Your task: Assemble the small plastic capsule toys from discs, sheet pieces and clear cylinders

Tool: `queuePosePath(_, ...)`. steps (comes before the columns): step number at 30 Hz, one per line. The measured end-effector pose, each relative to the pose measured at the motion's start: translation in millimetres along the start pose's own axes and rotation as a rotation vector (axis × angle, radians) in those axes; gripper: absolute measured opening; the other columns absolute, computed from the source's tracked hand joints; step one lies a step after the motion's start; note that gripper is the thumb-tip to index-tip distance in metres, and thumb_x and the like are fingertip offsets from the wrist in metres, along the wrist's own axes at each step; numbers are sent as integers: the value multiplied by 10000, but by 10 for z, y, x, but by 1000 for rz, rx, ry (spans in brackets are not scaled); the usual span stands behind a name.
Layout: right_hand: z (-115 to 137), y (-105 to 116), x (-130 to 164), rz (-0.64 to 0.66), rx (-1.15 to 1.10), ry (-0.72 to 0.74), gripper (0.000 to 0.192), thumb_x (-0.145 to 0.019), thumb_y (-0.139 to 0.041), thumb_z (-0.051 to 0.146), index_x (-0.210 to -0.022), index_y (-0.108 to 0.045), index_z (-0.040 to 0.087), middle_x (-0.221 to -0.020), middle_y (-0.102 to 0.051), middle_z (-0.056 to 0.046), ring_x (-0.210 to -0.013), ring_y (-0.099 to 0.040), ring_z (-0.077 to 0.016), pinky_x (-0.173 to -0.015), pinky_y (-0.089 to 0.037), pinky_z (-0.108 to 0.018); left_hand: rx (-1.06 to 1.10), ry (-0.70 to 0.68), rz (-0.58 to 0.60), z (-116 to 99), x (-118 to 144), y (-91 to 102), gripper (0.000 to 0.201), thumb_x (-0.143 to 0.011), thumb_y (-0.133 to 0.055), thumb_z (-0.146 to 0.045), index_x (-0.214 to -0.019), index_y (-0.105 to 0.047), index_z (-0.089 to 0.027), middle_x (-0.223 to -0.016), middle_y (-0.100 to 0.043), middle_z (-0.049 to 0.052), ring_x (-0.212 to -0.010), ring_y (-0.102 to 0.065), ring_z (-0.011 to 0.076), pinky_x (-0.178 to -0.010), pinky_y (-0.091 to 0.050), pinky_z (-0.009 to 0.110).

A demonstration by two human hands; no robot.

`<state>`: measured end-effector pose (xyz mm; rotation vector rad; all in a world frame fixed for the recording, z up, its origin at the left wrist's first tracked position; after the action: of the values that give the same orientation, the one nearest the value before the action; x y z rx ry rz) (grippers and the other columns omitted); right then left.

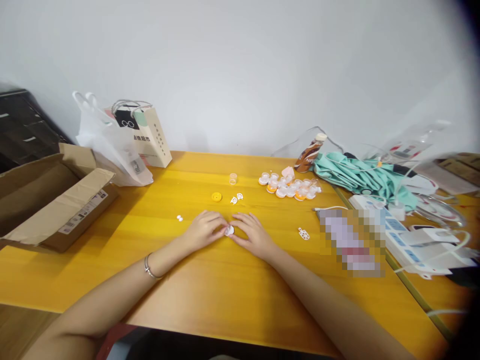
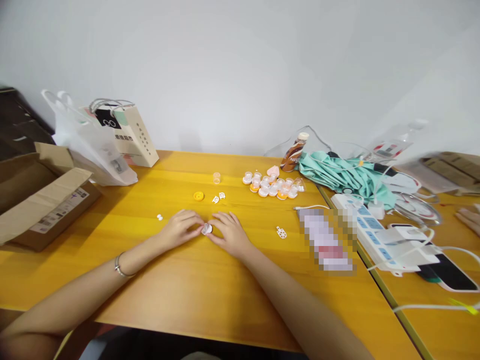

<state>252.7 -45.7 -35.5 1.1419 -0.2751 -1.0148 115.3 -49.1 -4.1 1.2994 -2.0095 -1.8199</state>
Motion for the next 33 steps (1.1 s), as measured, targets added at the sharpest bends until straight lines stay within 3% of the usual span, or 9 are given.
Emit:
queuePosePath(4, 3, -10, 2, -6, 9, 20, 305, -848, -475, 404, -1103, -564, 261, -1246, -532, -81, -1200, -444, -218, -1041, -268, -462, -39, -37, -10, 2, 30, -134, 190, -883, -443, -276, -863, -610, -190, -831, -652, 44, -778, -584, 141, -702, -383, 269)
queuePosePath(12, 5, -6, 2, 9, 9, 18, 317, -843, -483, 414, -1107, -567, 257, -1250, -529, -81, -1201, -442, -222, -1039, -273, -457, -21, -84, -19, -17, 62, -123, 196, -891, -444, -267, -895, -623, -187, -849, -656, 48, -787, -590, 135, -734, -403, 267)
queuePosePath(19, -22, -6, 0, -3, -5, 1, 292, -852, -479, 406, -1088, -583, 268, -1245, -536, -69, -1197, -450, -211, -1040, -277, -458, -6, -174, 74, -2, 128, -117, 227, -890, -436, -245, -1019, -619, -204, -965, -654, 79, -898, -592, 162, -806, -445, 304)
queuePosePath(27, -57, -24, -11, -5, -27, 8, 277, -857, -478, 402, -1074, -601, 282, -1200, -569, -59, -1137, -501, -210, -1026, -299, -466, 223, -124, 79, 79, 171, -142, 310, -870, -468, -234, -1172, -532, -207, -1128, -618, 85, -992, -601, 155, -877, -484, 282)
queuePosePath(33, 10, -15, -22, 30, -27, 69, 299, -884, -431, 385, -1096, -607, 268, -1150, -581, -76, -1095, -513, -211, -1016, -313, -459, 306, -93, 92, 100, 168, -107, 225, -875, -462, -210, -1040, -612, -179, -1089, -640, 77, -992, -610, 141, -895, -484, 249)
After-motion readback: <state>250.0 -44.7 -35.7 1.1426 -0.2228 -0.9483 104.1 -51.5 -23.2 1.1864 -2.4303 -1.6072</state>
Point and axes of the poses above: each hand's wrist, its own x-axis away from the middle knuckle, its own y-axis out of the back of the hand, z = x × y, the point moved 6 cm from there along -x, towards the middle knuckle
